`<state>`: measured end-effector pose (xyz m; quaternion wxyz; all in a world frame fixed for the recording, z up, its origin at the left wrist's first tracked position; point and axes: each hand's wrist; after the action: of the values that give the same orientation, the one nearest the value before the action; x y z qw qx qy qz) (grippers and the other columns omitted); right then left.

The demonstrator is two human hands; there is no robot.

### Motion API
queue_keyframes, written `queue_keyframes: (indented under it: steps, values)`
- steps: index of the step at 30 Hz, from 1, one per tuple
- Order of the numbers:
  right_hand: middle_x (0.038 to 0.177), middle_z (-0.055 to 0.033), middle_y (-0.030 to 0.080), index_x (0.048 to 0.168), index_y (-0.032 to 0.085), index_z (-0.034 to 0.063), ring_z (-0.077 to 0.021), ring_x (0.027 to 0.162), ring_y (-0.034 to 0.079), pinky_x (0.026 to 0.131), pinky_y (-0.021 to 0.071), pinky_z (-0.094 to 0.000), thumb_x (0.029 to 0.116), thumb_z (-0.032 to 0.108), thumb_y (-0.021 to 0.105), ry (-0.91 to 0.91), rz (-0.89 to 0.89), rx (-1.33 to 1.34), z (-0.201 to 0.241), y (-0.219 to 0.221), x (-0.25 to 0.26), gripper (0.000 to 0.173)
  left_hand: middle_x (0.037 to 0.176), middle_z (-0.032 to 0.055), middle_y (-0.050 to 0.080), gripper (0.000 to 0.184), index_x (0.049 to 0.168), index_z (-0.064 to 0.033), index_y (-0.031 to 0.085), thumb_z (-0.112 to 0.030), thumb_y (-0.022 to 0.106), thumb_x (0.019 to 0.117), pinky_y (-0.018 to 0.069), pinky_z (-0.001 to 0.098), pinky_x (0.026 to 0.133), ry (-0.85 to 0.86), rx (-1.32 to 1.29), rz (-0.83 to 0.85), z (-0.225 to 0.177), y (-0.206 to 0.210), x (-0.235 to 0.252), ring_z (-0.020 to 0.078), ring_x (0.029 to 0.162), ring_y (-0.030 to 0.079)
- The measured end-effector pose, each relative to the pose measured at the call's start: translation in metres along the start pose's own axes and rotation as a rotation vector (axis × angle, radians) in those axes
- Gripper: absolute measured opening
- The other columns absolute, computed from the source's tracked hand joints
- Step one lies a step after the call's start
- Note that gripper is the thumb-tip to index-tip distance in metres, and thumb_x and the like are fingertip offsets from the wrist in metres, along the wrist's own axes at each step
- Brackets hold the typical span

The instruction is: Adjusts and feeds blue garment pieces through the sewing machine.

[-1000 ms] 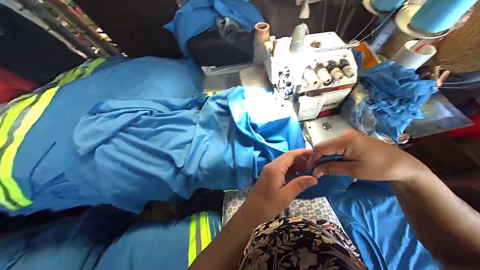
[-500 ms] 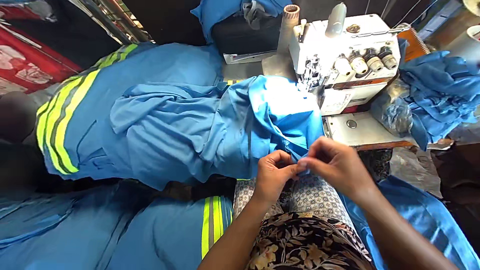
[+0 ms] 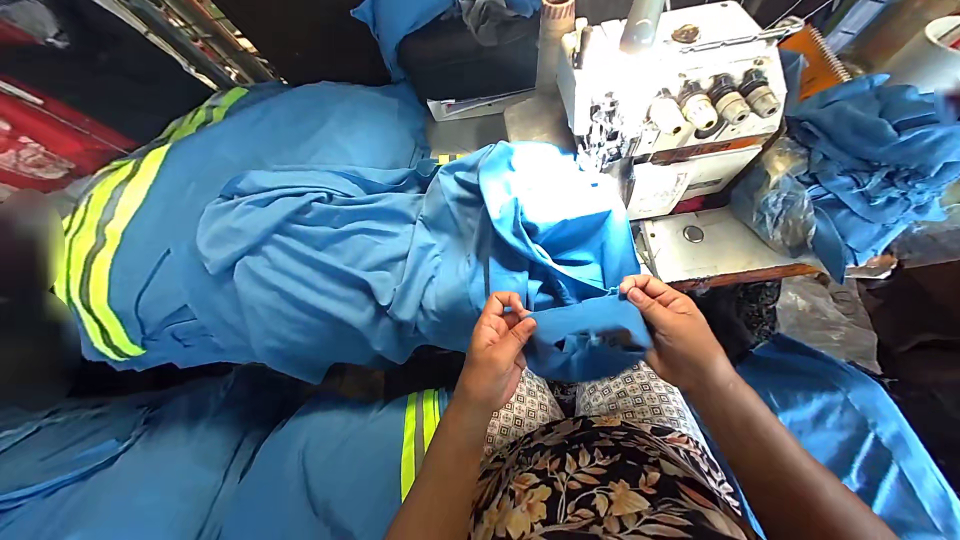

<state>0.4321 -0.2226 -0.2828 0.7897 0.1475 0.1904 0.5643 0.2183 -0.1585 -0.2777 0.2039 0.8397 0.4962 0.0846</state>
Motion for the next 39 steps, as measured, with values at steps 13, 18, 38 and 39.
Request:
queue_keyframes:
  steps: [13,18,38,39]
  values:
    - [0.100,-0.0011,0.060,0.101,0.079,0.0195,-0.0031,0.097,0.055,0.082,0.0461,-0.0156,0.0767,0.045,0.083,-0.603,0.066,-0.996,0.002,-0.016,-0.007,0.035,0.113,-0.0003,0.076,0.031,0.114,-0.0085,0.076,-0.024,0.079,0.0881,0.0550,0.0204,0.097,0.386,0.936,0.084,-0.008,-0.009,-0.001,0.0020,0.107,0.069]
    - [0.094,0.0002,0.061,0.088,0.081,0.0201,-0.0001,0.090,0.055,0.077,0.0452,-0.0124,0.0850,0.036,0.079,-0.684,0.020,-0.991,-0.003,-0.011,-0.008,0.017,0.089,-0.0064,0.076,0.014,0.097,-0.0119,0.078,-0.024,0.075,0.0909,0.0540,0.0130,0.073,0.302,0.943,0.006,-0.006,-0.007,-0.006,-0.0061,0.080,0.067]
    - [0.093,0.0032,0.064,0.083,0.076,0.0160,-0.0016,0.086,0.060,0.073,0.0510,-0.0149,0.0829,0.020,0.078,-0.298,0.142,-0.702,0.005,-0.018,0.002,0.005,0.078,-0.0133,0.066,0.018,0.090,-0.0121,0.074,-0.025,0.065,0.0980,0.0486,0.0123,0.068,-0.029,0.854,0.281,-0.039,-0.016,0.033,-0.0089,0.072,0.058]
    - [0.093,0.0032,0.064,0.083,0.076,0.0160,-0.0017,0.086,0.060,0.073,0.0506,-0.0149,0.0827,0.020,0.078,-0.307,0.138,-0.701,0.004,-0.018,0.002,0.005,0.081,-0.0128,0.068,0.018,0.091,-0.0120,0.075,-0.026,0.067,0.0972,0.0500,0.0132,0.071,-0.047,0.870,0.281,-0.038,-0.012,0.034,-0.0089,0.075,0.060]
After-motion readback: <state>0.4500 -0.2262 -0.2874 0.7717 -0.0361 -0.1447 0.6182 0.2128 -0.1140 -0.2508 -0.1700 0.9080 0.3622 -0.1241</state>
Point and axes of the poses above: each hand's wrist, its own x-axis towards the middle knuckle, its own y-axis out of the palm, z = x × y
